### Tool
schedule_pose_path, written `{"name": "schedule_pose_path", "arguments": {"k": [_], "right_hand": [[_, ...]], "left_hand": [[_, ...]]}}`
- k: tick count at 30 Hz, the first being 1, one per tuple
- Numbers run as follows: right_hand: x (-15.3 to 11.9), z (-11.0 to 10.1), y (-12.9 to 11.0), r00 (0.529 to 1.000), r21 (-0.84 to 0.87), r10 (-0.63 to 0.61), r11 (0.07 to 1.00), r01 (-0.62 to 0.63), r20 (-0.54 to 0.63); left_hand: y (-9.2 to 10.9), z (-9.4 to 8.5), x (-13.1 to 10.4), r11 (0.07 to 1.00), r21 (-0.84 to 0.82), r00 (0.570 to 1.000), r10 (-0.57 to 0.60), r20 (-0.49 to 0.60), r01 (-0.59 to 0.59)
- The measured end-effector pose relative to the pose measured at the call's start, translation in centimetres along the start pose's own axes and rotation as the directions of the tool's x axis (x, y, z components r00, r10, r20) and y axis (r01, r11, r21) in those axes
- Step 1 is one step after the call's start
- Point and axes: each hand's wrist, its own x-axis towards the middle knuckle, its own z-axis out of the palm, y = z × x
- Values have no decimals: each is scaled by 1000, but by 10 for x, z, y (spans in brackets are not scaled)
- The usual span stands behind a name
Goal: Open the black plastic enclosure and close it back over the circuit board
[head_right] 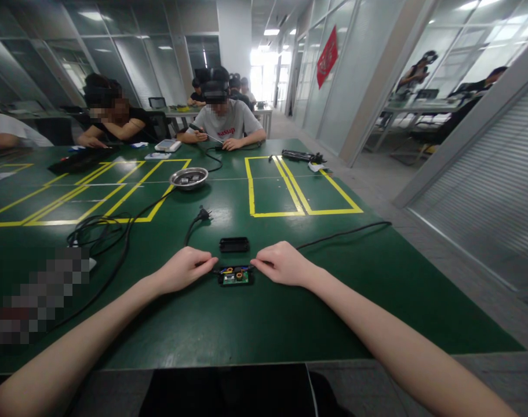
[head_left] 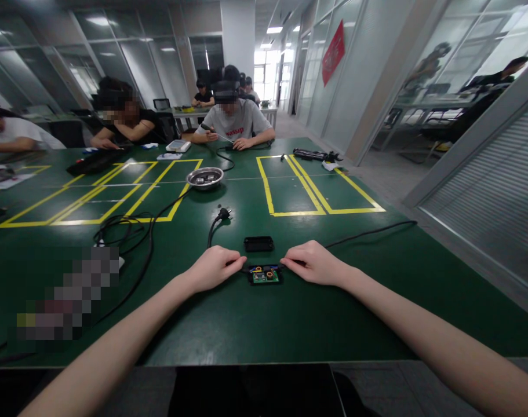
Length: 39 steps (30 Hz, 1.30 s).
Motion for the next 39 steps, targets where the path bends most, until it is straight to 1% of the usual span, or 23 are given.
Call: {"name": "schedule_pose_path", "arguments": {"k": [3,6,12,15,22,24,27,31,36,39], "right_hand": [[1,2,1,1000,-33,-4,999,4,-10],[2,3,2,999,-64,7,998,-9,-38],[1,1,2,995,-130,17,991,-30,-102],[1,2,3,998,-147,25,989,-34,-62],[1,-2,4,998,-121,9,993,-2,54],[1,-4,2,998,-109,-3,994,10,62],[2,-4,1,998,-94,-13,995,18,54],[3,0,1,997,-68,36,997,-32,61],[6,6,-1,988,-113,134,986,-124,83],[9,10,-3,975,-155,210,968,-197,69]], "left_hand": [[0,2,0,999,20,1000,-27,0,27],[1,4,0,998,57,999,-34,-24,35],[3,3,1,993,87,990,-66,-124,77],[2,3,1,987,135,992,-69,-109,83],[2,4,0,972,231,998,-21,-57,34],[4,5,-1,968,252,999,-7,-42,18],[8,8,-2,952,303,998,45,-47,-29],[10,13,-3,932,356,995,86,-44,-64],[9,13,0,918,395,998,58,-31,-41],[7,12,3,903,429,999,16,-49,7]]}}
